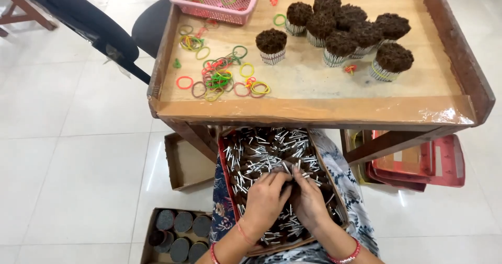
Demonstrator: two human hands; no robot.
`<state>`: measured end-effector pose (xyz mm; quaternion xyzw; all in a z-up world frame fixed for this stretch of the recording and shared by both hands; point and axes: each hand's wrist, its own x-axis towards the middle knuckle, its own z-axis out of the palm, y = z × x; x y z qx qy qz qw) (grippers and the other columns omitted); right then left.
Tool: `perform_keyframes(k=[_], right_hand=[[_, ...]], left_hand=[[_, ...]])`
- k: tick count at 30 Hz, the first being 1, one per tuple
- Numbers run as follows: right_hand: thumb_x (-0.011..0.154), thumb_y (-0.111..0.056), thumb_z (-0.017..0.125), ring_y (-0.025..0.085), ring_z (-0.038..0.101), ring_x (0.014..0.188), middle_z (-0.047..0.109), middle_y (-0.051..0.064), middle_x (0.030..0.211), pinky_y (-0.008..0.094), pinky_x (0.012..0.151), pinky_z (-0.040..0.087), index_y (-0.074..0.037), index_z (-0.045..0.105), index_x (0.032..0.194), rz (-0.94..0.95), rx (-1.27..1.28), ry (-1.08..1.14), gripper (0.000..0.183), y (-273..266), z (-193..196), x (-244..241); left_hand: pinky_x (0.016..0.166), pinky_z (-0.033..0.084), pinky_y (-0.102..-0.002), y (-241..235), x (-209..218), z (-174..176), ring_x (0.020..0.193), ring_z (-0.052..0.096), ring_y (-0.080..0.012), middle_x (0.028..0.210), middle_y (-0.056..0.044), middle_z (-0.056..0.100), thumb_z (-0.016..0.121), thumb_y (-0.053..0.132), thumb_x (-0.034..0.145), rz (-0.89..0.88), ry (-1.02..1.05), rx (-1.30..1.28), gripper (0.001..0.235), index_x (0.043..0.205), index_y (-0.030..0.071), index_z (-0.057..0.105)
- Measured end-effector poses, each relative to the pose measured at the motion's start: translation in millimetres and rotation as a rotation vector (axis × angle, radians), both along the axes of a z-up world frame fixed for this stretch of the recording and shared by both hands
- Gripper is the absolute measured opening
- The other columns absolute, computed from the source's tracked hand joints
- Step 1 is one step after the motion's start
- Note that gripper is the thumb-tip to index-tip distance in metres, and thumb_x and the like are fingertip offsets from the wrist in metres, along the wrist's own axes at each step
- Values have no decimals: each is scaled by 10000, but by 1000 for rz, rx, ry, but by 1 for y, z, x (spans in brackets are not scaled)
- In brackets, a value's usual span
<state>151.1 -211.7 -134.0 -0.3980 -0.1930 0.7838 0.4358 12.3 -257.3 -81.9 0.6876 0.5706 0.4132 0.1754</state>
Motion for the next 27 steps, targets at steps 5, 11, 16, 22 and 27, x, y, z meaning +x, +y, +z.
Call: perform_keyframes(k=[5, 11, 16, 22, 27], right_hand=[[1047, -329, 554, 277, 680, 983, 753, 185, 1044, 423, 931, 536, 34, 633, 995, 16, 29, 163, 375, 9, -30, 1], [1049, -296, 580, 226, 663, 995, 628, 43, 861, 414, 1001, 535, 9, 645, 1098, -84, -60, 255, 316, 4, -35, 10], [1026, -339, 607, 217, 643, 970, 629, 36, 918, 419, 966, 513, -3, 631, 1150, -1, -20, 170, 358, -14, -19, -2], [941, -382, 585, 133, 611, 1028, 680, -40, 1086, 365, 928, 491, -98, 610, 1235, 118, -112, -70, 409, -23, 14, -7], [965, -387, 579, 129, 546, 815, 595, -21, 933, 313, 769, 493, -82, 600, 1197, 171, -70, 6, 384, -22, -15, 8]], left_hand=[[757, 549, -419, -19, 6, -7, 866, 658, -319, 939, -116, 688, 731, 80, 892, 67, 95, 64, 190, 1070, 58, 666], [783, 578, -336, -26, -21, -7, 868, 736, -255, 962, -111, 749, 770, 54, 853, 106, -181, -14, 168, 1003, 17, 703], [724, 596, -258, -12, -22, 2, 805, 740, -143, 936, -83, 783, 737, 39, 898, 166, -595, -247, 193, 1086, 3, 713], [749, 594, -310, 3, -14, 11, 839, 754, -228, 985, -116, 756, 722, 53, 900, 68, -338, -61, 185, 1083, 20, 724], [788, 592, -348, 34, -30, 5, 900, 772, -286, 1010, -113, 769, 701, 124, 939, -56, -272, -169, 152, 1067, 51, 738]])
